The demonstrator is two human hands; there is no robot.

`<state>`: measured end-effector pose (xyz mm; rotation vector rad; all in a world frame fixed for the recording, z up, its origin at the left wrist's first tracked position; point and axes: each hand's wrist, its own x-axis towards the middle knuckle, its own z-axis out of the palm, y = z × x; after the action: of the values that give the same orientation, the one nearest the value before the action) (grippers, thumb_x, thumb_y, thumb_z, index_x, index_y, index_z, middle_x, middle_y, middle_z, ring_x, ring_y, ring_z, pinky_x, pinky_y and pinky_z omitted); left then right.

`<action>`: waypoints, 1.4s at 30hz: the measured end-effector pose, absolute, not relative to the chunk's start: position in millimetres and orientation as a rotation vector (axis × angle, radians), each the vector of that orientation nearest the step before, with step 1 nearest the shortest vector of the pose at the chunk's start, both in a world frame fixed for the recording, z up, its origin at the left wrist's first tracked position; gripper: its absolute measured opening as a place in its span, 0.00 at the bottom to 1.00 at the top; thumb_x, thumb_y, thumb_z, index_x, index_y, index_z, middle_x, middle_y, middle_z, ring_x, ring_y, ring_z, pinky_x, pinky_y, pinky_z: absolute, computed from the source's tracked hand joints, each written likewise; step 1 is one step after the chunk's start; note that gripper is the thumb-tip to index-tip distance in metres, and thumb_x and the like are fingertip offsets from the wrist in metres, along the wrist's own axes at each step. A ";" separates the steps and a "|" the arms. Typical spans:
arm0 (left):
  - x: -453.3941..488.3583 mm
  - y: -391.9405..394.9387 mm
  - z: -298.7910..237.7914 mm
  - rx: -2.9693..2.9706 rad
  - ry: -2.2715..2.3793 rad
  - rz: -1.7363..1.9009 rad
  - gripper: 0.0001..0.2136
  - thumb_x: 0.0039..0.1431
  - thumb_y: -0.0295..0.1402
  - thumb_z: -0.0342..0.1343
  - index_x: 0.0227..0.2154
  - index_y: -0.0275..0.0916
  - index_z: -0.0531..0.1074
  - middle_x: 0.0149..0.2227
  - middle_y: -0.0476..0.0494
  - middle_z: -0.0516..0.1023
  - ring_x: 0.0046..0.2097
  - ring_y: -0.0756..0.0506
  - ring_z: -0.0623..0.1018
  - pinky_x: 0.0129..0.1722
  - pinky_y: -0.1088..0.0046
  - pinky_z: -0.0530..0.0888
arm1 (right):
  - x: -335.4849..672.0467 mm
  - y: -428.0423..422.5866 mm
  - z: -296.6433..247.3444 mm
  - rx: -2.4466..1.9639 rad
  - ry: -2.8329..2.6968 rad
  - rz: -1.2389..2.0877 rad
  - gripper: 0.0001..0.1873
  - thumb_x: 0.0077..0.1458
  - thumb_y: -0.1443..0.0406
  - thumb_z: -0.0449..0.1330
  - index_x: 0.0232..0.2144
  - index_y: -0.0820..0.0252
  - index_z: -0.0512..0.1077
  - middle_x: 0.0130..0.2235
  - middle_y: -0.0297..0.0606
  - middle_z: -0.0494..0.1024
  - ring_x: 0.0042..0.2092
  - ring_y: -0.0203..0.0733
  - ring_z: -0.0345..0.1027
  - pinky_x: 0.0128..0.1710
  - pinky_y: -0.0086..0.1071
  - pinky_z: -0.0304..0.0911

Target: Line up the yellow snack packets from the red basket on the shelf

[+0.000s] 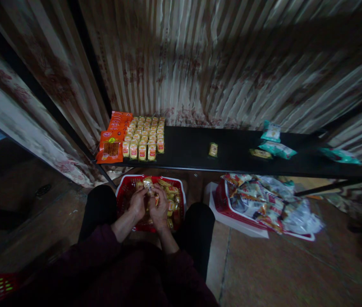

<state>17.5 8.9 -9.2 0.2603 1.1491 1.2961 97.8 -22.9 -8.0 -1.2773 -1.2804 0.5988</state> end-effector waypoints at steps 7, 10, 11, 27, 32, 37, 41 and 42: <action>19.0 10.4 -5.7 0.078 1.129 1.314 0.06 0.37 0.25 0.61 0.23 0.35 0.72 0.25 0.50 0.74 0.29 0.52 0.72 0.38 0.73 0.68 | 98.5 -21.9 -9.4 -1.299 -1.320 0.547 0.14 0.53 0.68 0.52 0.41 0.57 0.72 0.47 0.43 0.76 0.51 0.45 0.68 0.55 0.46 0.62; 17.7 10.2 -5.3 -0.003 1.144 1.280 0.04 0.40 0.25 0.59 0.23 0.35 0.72 0.24 0.51 0.73 0.27 0.52 0.71 0.36 0.74 0.68 | 97.5 -22.0 -7.7 -1.312 -1.340 0.529 0.12 0.55 0.68 0.52 0.40 0.57 0.72 0.46 0.42 0.76 0.51 0.45 0.68 0.55 0.46 0.62; 17.3 10.2 -5.2 -0.022 1.149 1.275 0.03 0.41 0.24 0.58 0.23 0.35 0.72 0.24 0.50 0.73 0.27 0.52 0.71 0.36 0.74 0.67 | 96.9 -21.9 -7.3 -1.314 -1.350 0.518 0.12 0.55 0.67 0.52 0.39 0.58 0.72 0.46 0.43 0.76 0.51 0.45 0.68 0.55 0.46 0.62; 12.9 2.9 -1.9 0.215 1.180 1.183 0.10 0.40 0.28 0.57 0.30 0.39 0.72 0.27 0.50 0.75 0.30 0.51 0.74 0.35 0.75 0.68 | 104.3 -17.7 -24.9 -1.598 -1.506 0.344 0.15 0.54 0.69 0.50 0.39 0.58 0.74 0.43 0.43 0.77 0.47 0.47 0.67 0.50 0.44 0.62; 14.9 -0.3 -5.6 0.384 1.219 1.183 0.12 0.45 0.34 0.57 0.34 0.40 0.75 0.42 0.43 0.79 0.47 0.45 0.76 0.47 0.69 0.68 | 104.3 -17.8 -29.4 -1.613 -1.427 0.582 0.18 0.59 0.60 0.48 0.43 0.60 0.74 0.45 0.45 0.78 0.48 0.47 0.70 0.52 0.43 0.63; 15.9 -2.6 -7.2 0.406 1.245 1.221 0.14 0.48 0.33 0.55 0.38 0.40 0.77 0.52 0.41 0.75 0.57 0.43 0.71 0.55 0.66 0.65 | 104.6 -17.6 -29.3 -1.637 -1.250 0.796 0.25 0.54 0.51 0.55 0.49 0.59 0.72 0.50 0.45 0.76 0.52 0.50 0.69 0.55 0.45 0.61; 16.6 -5.2 -2.8 0.461 1.261 1.231 0.12 0.49 0.31 0.56 0.37 0.39 0.78 0.51 0.40 0.77 0.54 0.44 0.73 0.57 0.66 0.64 | 105.0 -16.5 -30.0 -1.622 -1.074 0.914 0.27 0.49 0.50 0.59 0.48 0.59 0.73 0.50 0.45 0.76 0.53 0.51 0.68 0.57 0.45 0.58; 17.0 -5.8 -1.0 0.477 1.256 1.231 0.12 0.49 0.31 0.56 0.37 0.40 0.78 0.50 0.40 0.77 0.53 0.44 0.74 0.57 0.67 0.64 | 104.7 -16.2 -30.5 -1.599 -1.013 0.951 0.27 0.49 0.50 0.59 0.47 0.59 0.73 0.49 0.44 0.77 0.53 0.50 0.69 0.57 0.45 0.59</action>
<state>17.0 -5.8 -1.0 0.4769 1.2560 1.2307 104.7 -16.2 -30.5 -1.5990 -1.0133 0.9511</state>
